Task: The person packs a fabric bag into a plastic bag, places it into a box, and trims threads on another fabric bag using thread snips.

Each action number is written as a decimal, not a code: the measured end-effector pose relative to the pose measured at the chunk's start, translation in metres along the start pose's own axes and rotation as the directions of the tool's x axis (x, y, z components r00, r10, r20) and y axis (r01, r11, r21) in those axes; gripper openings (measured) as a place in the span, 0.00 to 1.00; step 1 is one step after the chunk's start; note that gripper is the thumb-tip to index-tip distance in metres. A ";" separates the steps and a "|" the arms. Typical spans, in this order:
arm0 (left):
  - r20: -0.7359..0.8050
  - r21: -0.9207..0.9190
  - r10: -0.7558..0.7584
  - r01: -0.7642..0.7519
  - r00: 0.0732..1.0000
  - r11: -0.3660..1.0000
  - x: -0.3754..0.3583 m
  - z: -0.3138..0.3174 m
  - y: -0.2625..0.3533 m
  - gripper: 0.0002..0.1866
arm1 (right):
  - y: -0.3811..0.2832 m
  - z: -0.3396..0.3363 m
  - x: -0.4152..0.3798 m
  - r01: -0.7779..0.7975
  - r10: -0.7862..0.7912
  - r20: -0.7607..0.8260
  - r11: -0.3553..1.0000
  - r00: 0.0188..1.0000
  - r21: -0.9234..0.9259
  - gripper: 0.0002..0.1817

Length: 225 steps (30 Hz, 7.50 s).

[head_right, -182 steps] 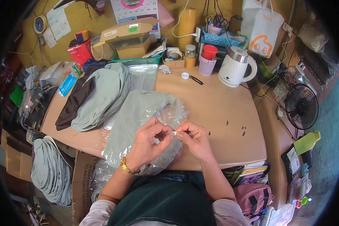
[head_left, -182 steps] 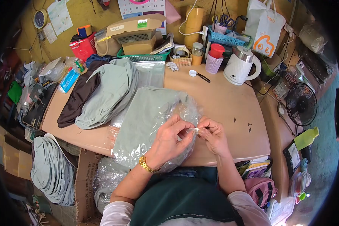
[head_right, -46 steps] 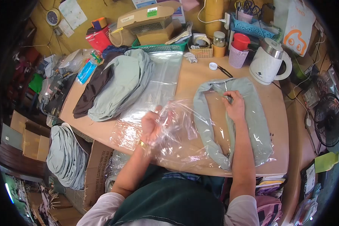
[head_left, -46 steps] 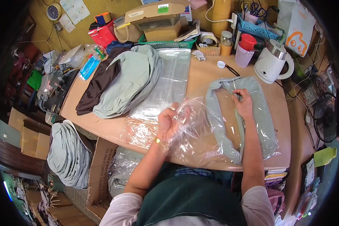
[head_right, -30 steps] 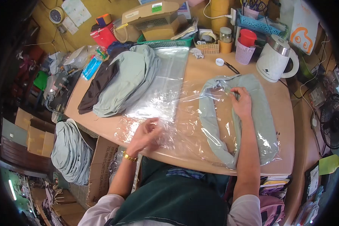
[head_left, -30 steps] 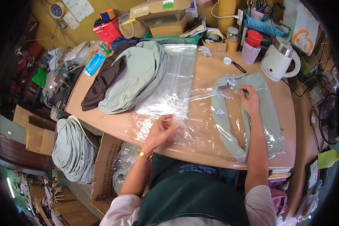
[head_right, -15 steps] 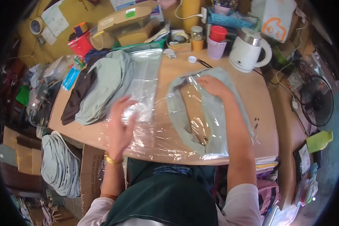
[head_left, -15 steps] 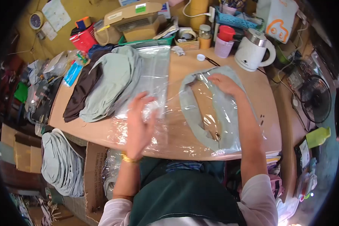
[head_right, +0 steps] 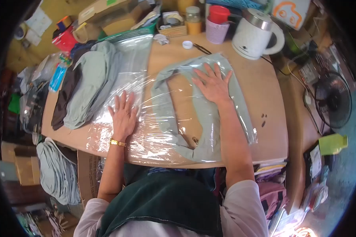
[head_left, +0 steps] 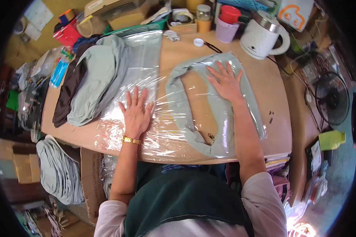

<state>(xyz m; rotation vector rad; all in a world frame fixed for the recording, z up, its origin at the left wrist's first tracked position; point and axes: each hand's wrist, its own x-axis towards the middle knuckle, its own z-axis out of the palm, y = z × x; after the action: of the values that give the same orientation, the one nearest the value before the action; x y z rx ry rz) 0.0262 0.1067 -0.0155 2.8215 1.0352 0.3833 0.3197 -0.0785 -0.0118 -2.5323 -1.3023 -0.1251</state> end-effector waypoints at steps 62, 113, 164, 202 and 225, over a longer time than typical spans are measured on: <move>-0.215 -0.113 -0.968 0.988 -0.130 -0.108 -0.587 0.107 -0.261 0.56 | -0.457 0.075 -0.133 0.298 -0.826 0.528 0.564 0.198 0.770 0.14; -0.276 -0.501 -0.323 0.151 0.905 0.852 0.040 -0.138 -0.178 0.11 | 0.058 0.040 0.112 -0.062 0.001 -0.236 0.967 0.972 -0.249 0.13; -0.340 -0.372 -0.185 0.049 0.922 0.927 -0.067 -0.098 -0.099 0.33 | -0.014 -0.079 -0.044 -0.217 0.316 -0.221 0.899 0.922 0.379 0.16; -0.518 0.279 -0.327 0.518 0.790 0.809 -0.162 -0.125 -0.237 0.15 | -0.031 0.023 -0.010 -0.034 0.130 -0.236 0.927 0.963 0.372 0.08; -0.442 -0.422 0.437 -0.612 0.783 0.669 0.033 0.029 0.205 0.24 | 0.027 -0.034 -0.072 -0.467 0.510 -0.168 0.851 0.844 0.240 0.17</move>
<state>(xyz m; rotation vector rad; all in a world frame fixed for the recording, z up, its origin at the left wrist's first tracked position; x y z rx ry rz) 0.1855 -0.0282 0.0018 2.4856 0.0246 1.0198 0.3006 -0.1598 0.0001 -2.5055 -0.5215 -0.1632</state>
